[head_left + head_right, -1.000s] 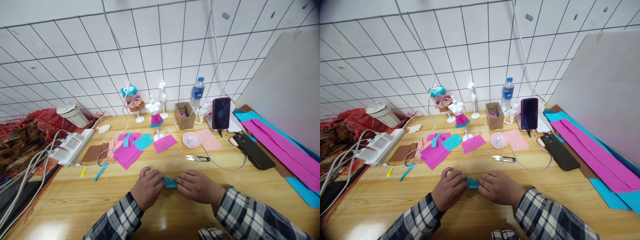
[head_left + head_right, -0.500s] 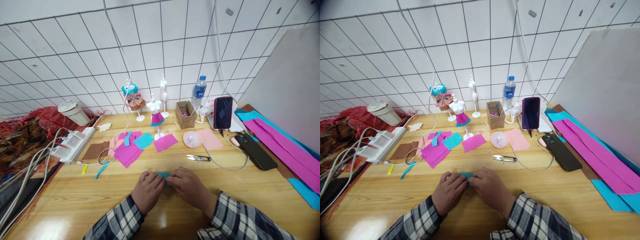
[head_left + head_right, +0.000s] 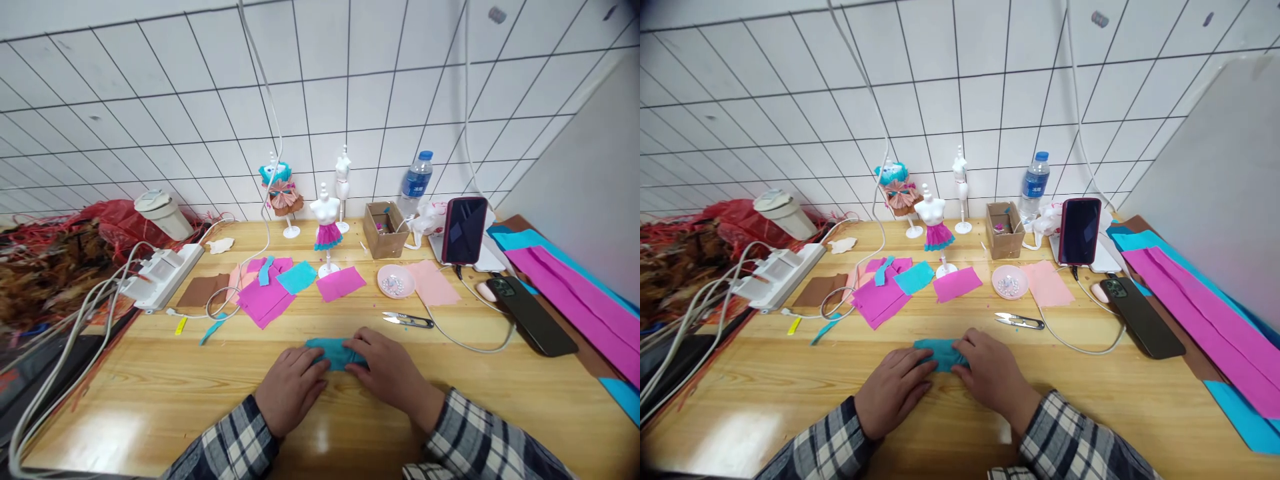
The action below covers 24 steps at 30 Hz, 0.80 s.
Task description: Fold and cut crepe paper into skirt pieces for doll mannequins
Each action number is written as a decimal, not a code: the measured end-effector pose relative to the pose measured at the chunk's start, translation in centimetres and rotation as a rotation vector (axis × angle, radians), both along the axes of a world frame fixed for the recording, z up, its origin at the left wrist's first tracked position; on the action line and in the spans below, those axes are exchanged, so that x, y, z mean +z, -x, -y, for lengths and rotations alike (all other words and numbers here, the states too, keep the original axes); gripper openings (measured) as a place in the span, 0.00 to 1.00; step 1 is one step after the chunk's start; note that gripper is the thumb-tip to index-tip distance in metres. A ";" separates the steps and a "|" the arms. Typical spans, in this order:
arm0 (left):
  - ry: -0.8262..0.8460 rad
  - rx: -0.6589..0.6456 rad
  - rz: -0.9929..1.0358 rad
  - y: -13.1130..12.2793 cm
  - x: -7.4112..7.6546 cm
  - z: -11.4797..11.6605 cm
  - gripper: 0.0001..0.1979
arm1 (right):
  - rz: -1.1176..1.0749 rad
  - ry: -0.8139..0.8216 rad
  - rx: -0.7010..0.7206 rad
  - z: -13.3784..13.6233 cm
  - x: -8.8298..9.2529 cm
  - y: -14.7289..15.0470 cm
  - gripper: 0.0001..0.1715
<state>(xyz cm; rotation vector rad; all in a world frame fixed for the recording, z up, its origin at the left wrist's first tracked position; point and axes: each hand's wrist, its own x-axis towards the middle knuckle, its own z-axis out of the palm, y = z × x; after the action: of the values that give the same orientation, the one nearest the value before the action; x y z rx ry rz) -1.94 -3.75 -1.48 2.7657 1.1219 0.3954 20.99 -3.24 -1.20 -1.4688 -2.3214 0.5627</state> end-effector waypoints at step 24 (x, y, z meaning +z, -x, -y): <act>-0.099 0.197 0.193 1.0 1.2 -6.0 0.20 | 0.005 -0.330 -0.317 -6.7 -0.8 2.1 0.29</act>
<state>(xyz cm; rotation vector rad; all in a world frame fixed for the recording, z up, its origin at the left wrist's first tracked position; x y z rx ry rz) -2.95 2.28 -0.27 2.6339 1.3621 0.7415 18.88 3.44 -2.04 -1.6225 -2.0041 0.0842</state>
